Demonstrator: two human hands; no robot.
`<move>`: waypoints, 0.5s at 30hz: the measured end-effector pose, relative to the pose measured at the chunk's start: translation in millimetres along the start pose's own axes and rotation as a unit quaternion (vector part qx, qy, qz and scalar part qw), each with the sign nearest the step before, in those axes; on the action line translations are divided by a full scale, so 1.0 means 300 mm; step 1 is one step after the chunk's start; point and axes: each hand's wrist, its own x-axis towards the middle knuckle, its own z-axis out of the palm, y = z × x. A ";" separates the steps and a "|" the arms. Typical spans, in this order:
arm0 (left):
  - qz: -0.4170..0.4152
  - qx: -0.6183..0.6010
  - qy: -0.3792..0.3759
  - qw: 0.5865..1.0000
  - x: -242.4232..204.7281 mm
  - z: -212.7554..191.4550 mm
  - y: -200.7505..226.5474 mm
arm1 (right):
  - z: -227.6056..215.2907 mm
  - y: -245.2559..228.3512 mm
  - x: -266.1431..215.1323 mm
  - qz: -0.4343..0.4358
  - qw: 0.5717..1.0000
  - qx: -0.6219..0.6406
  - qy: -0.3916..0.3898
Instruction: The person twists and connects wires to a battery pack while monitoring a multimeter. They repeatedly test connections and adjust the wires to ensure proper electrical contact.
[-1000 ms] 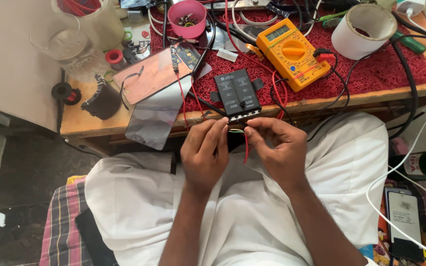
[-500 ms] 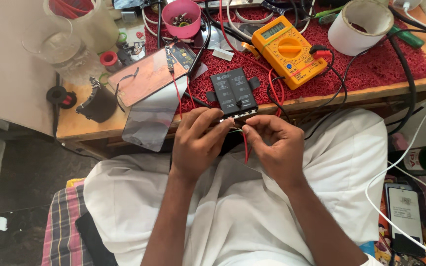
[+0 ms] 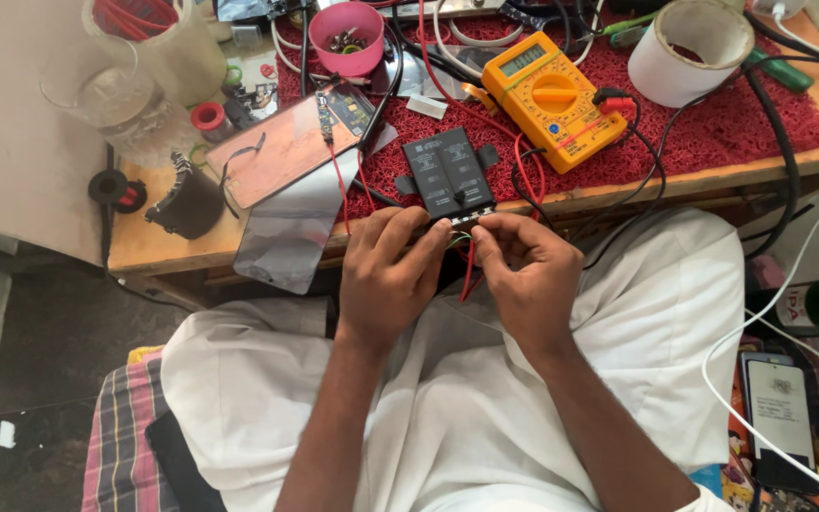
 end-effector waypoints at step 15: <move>0.088 0.018 -0.164 0.982 0.036 -0.063 -0.075 | -0.026 0.043 0.007 0.050 0.994 0.086 -0.035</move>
